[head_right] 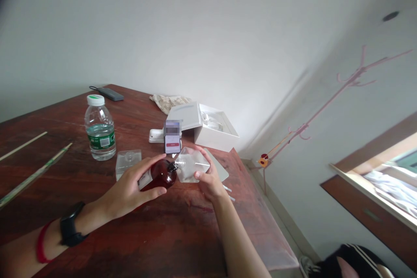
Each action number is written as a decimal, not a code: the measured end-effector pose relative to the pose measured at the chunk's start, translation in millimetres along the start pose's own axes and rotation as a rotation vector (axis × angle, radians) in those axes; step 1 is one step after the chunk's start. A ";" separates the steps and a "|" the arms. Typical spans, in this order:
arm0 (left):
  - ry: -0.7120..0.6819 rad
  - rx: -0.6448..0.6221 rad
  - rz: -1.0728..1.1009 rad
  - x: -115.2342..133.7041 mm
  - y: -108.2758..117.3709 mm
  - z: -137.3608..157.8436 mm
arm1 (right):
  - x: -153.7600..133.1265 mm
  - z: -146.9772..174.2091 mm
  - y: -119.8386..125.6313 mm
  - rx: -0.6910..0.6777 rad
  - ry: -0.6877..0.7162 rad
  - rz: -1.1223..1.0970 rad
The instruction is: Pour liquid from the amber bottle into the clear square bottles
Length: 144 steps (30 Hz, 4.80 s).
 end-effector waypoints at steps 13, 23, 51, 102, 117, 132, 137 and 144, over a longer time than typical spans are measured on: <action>0.027 -0.031 0.008 -5.0 -1.3 2.1 | -4.2 -0.8 0.4 -0.026 0.018 0.025; 0.019 -0.028 0.017 -5.8 -2.1 2.6 | -3.4 -0.7 0.8 0.002 0.075 0.017; 0.021 -0.043 0.021 -6.3 -1.8 2.3 | -4.0 0.2 -2.6 0.079 0.106 0.048; 0.023 -0.032 0.026 -4.3 -1.3 1.6 | -3.2 0.7 -2.5 0.118 0.164 0.146; 0.027 -0.056 0.030 -6.6 -1.7 1.7 | -4.0 0.4 -1.7 0.108 0.172 0.122; 0.026 -0.060 0.023 -8.4 -2.2 1.9 | -6.0 1.6 -5.2 0.114 0.160 0.087; 0.022 -0.061 0.019 -7.9 -2.2 1.8 | -6.2 1.3 -4.8 0.124 0.164 0.098; 0.017 -0.055 0.017 -9.0 -3.2 1.6 | -7.3 1.9 -6.1 0.118 0.170 0.109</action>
Point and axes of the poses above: each hand's wrist, its own z-axis away from the middle knuckle, its own y-axis out of the back of the hand, x = y × z, the point moved 2 cm from there along -z, towards the middle knuckle, and after that the axes turned 5 degrees about -x, right-handed, at the moved point
